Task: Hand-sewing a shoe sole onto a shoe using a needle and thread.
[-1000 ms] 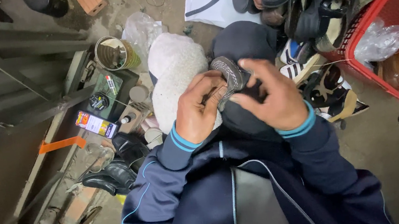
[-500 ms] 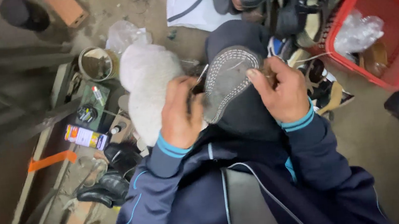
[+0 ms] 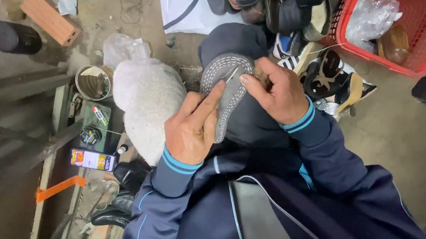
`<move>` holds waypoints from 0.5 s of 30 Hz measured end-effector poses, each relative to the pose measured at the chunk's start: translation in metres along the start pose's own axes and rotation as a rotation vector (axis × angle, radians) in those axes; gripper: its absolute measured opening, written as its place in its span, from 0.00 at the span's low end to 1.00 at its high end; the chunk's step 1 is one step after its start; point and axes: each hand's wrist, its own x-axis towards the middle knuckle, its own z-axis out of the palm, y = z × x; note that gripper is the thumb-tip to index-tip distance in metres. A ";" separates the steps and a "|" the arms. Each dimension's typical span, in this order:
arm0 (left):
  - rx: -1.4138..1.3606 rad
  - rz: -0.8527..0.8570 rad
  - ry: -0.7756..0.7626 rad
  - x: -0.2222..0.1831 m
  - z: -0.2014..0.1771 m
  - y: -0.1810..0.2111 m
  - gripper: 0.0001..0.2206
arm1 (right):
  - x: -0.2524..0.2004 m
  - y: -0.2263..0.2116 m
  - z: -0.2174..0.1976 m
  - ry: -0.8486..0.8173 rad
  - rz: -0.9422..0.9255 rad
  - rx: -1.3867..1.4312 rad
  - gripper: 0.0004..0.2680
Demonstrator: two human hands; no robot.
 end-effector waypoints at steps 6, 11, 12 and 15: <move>0.076 -0.009 -0.043 0.003 0.003 0.001 0.16 | -0.001 -0.002 0.000 0.024 -0.017 0.005 0.11; 0.090 -0.015 -0.065 0.006 0.000 0.006 0.17 | 0.001 -0.005 -0.002 0.027 -0.044 -0.004 0.11; 0.098 -0.017 -0.072 0.007 -0.002 0.008 0.17 | 0.001 -0.004 -0.002 0.033 -0.063 -0.010 0.11; 0.106 -0.031 -0.083 0.010 -0.006 0.014 0.17 | 0.000 -0.005 -0.002 0.067 -0.105 -0.070 0.11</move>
